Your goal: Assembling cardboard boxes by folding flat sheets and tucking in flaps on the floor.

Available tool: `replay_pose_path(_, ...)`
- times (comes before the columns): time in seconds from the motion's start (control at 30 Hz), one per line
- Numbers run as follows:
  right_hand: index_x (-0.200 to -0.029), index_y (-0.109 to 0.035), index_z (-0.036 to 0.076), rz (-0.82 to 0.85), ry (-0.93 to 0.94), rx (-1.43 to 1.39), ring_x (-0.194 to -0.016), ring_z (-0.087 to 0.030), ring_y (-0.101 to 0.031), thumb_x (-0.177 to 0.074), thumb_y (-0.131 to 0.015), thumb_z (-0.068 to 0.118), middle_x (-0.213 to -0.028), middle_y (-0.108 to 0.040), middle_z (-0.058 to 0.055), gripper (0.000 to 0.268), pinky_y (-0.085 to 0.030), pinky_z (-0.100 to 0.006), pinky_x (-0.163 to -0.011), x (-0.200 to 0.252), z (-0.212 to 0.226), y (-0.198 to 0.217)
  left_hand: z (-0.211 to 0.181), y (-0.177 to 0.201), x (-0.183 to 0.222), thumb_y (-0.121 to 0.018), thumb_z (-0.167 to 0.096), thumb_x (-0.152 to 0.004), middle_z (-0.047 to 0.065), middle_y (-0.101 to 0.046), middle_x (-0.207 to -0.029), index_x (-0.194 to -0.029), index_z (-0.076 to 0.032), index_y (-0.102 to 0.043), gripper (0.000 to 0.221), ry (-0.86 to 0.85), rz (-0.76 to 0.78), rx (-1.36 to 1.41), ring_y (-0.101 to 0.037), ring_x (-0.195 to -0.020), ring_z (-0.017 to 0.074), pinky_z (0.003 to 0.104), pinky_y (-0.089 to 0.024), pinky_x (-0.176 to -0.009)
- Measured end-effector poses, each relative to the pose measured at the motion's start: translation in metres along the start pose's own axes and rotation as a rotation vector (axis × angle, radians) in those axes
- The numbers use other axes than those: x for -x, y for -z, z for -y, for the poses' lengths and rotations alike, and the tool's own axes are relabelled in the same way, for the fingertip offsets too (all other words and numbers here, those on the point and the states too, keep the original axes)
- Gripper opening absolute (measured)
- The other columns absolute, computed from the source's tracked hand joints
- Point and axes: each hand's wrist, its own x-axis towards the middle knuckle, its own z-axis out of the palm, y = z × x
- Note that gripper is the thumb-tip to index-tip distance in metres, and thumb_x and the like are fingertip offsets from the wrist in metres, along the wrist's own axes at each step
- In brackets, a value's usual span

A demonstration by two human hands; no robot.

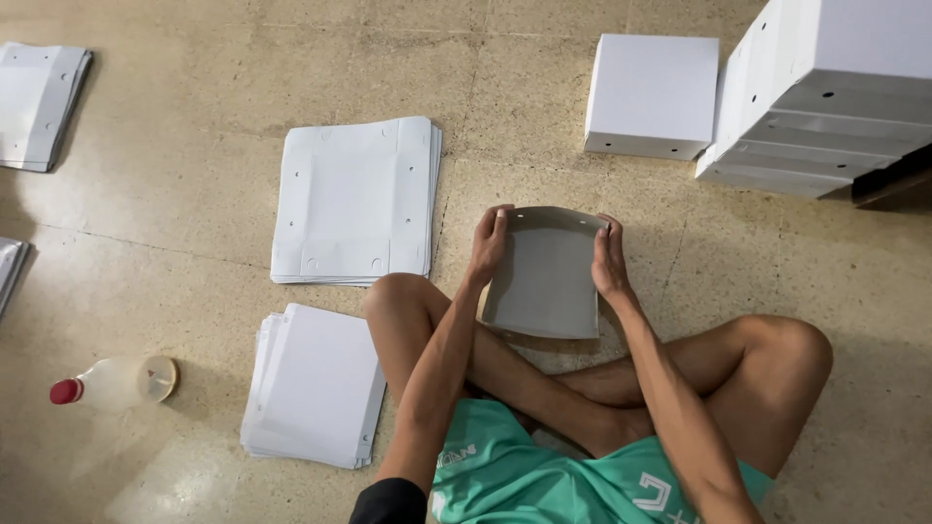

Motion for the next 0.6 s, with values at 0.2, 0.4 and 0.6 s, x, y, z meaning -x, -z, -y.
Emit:
replay_pose_path(0.2, -0.125, -0.03, 0.008, 0.01, -0.058, 0.074, -0.123, -0.043, -0.027, -0.096, -0.008, 0.047, -0.124, -0.032, -0.022, 0.053, -0.019, -0.055, -0.103, -0.007, -0.042, 0.015, 0.025, -0.007, 0.0, -0.028, -0.034, -0.099, 0.013, -0.055, -0.091, -0.105, -0.007, -0.059, 0.041, 0.036, 0.057, -0.012, -0.049, -0.09, 0.0236, 0.04, -0.039, -0.086)
replay_pose_path(0.4, -0.115, -0.036, 0.008, 0.012, -0.062, 0.095, -0.116, -0.039, -0.032, -0.099, -0.007, 0.039, -0.112, -0.036, -0.017, 0.046, -0.02, -0.051, -0.102, -0.003, -0.065, 0.021, 0.05, -0.013, -0.003, -0.026, -0.037, -0.099, 0.013, -0.051, -0.084, -0.091, -0.008, -0.054, 0.041, -0.016, 0.094, -0.105, -0.051, -0.085, 0.026, 0.041, -0.04, -0.083)
replay_pose_path(0.6, -0.113, -0.037, 0.006, 0.007, -0.037, 0.067, -0.113, -0.036, -0.034, -0.099, -0.005, 0.039, -0.107, -0.037, -0.015, 0.048, -0.02, -0.049, -0.102, 0.009, -0.058, 0.025, 0.03, -0.011, 0.002, -0.027, -0.034, -0.099, 0.013, -0.049, -0.082, -0.091, -0.006, -0.053, 0.039, -0.036, 0.146, -0.078, -0.049, -0.084, 0.0266, 0.042, -0.039, -0.081)
